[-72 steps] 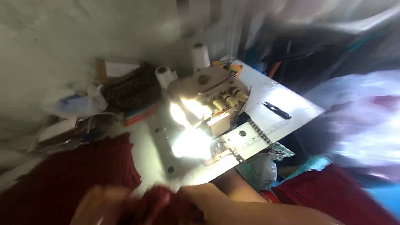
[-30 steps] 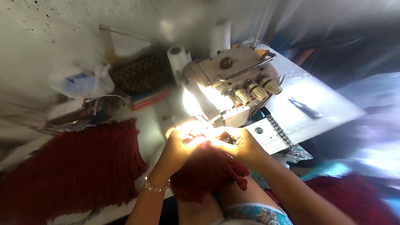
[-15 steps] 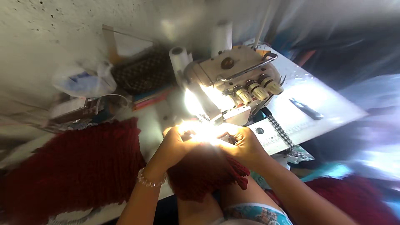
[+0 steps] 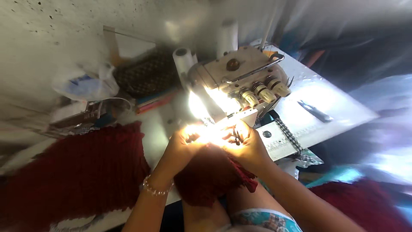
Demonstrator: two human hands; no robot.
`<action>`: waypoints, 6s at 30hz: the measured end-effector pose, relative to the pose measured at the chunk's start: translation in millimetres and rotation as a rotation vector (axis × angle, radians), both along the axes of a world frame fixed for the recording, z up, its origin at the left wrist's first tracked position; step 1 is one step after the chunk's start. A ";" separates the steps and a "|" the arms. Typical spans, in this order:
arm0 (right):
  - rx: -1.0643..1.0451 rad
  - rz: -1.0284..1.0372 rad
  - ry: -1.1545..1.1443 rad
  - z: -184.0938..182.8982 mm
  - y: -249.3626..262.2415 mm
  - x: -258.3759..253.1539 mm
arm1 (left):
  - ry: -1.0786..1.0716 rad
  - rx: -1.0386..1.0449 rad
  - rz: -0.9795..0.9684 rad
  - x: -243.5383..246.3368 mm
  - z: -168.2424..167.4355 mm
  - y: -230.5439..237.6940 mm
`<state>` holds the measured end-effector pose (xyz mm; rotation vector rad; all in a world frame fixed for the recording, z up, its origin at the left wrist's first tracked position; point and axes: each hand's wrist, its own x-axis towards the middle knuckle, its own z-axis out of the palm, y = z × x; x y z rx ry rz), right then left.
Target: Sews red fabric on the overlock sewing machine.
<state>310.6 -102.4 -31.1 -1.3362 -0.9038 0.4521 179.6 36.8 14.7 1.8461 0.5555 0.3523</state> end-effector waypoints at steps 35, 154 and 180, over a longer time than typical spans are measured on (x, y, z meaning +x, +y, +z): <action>-0.035 -0.201 -0.427 -12.1 5.6 -1.2 | -0.059 -0.006 0.056 -0.1 -7.8 -0.6; -0.420 -0.241 -0.914 -3.0 -0.8 35.3 | -0.104 1.034 0.220 9.6 -70.2 -41.4; -0.430 -0.328 -0.915 -7.0 6.0 22.4 | -0.074 1.031 0.239 12.1 -69.6 -44.7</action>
